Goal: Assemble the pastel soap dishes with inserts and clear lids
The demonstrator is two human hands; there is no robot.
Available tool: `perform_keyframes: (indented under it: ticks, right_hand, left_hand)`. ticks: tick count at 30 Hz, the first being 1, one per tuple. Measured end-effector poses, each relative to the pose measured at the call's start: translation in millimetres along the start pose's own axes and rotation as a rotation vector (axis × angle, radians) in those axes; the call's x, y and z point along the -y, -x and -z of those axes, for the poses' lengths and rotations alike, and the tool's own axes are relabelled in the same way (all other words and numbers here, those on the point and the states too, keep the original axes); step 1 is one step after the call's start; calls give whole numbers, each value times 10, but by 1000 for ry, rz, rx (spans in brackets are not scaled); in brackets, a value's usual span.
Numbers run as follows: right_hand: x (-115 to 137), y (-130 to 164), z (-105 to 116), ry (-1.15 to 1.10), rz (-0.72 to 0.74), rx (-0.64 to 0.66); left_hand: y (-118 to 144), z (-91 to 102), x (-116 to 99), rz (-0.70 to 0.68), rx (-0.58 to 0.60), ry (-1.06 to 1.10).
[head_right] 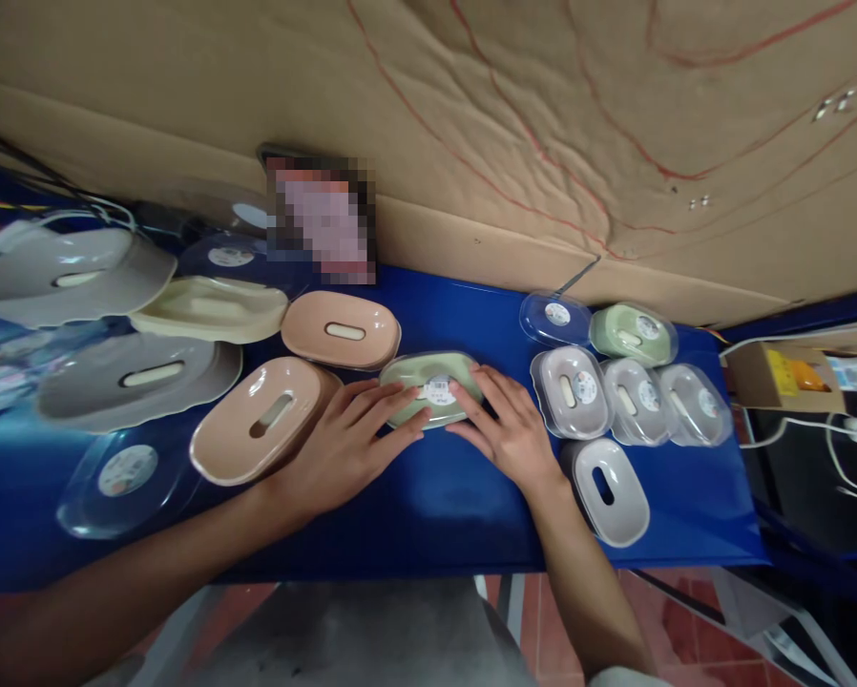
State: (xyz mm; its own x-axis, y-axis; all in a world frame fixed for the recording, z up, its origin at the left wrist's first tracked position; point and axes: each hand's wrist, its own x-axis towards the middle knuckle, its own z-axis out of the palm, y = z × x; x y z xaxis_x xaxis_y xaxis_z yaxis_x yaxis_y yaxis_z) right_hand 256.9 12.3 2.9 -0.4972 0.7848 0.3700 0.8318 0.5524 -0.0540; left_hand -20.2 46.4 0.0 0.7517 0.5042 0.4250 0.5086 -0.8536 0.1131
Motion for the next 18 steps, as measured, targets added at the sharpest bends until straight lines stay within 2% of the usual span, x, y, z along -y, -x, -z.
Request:
perform_keyframes:
  ticks: [6, 11, 14, 16, 18]
  right_hand:
    - [-11, 42, -83, -55, -26, -5]
    - [41, 9, -129, -267, -142, 52]
    - [90, 24, 86, -231, -179, 38]
    - [32, 111, 343, -110, -307, -46]
    - [-161, 275, 618, 52, -496, -161]
  left_hand:
    - [32, -90, 13, -11, -70, -1]
    - [6, -114, 17, -14, -100, 98]
    - [-33, -39, -30, 56, -203, 193]
    - [-55, 20, -68, 65, -242, 239]
    - [-67, 50, -97, 23, -243, 273]
